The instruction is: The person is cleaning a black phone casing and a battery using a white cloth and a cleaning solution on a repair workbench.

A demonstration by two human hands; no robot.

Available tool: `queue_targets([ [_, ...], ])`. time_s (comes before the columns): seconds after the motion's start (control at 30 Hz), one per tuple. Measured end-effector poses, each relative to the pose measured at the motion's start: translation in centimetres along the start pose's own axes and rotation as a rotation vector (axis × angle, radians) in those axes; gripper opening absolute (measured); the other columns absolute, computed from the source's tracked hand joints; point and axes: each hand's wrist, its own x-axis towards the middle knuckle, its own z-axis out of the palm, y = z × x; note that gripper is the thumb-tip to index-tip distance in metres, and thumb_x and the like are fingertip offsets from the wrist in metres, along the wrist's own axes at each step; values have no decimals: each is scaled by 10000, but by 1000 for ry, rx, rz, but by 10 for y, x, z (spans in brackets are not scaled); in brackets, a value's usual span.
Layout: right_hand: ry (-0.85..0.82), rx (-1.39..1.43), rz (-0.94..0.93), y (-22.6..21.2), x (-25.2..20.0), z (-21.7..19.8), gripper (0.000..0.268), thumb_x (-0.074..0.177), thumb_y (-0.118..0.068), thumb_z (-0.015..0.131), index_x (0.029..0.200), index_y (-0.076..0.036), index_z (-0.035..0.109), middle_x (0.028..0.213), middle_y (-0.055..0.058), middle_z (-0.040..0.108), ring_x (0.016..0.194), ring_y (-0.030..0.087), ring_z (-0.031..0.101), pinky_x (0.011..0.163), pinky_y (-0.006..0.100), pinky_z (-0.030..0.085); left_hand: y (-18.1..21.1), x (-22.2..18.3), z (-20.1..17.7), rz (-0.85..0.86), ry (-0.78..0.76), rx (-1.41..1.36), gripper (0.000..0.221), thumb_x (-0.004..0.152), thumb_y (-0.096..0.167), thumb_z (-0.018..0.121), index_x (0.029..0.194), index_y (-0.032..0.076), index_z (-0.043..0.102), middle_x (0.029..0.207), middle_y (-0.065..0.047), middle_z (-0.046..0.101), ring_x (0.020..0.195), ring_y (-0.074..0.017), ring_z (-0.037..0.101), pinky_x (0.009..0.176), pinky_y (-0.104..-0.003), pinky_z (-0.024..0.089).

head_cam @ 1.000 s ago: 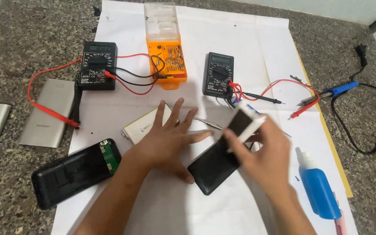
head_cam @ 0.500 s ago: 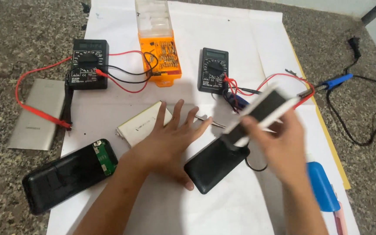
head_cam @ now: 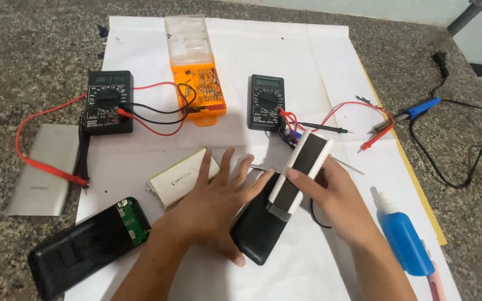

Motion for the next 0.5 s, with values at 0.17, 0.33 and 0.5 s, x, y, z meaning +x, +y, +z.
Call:
queue_targets([
  [0.17,-46,197,-111,10,4,15,164,912,-179,722,977,-76,613,868,31,624,818,146,599,753,288,487,-1,4,23,70,105,28,1856,421,687,1220,1619,43,-43,1659,-295,-64,1466,-582,-167,1103,-725,-155],
  [0.33,-45,251,-191,15,8,20,186,911,-185,732,945,-84,579,829,4,572,775,119,562,701,272,474,4,5,23,19,103,-16,1830,464,678,1172,1595,-22,-85,1676,-252,38,1488,-581,-126,1147,-696,-144],
  [0.5,24,148,-320,19,17,4,265,855,-105,809,1002,-103,589,896,-3,602,818,106,611,699,262,534,7,7,23,-37,102,-7,1766,492,678,1131,1598,-16,-57,1676,-213,70,1518,-510,-91,1154,-683,-168],
])
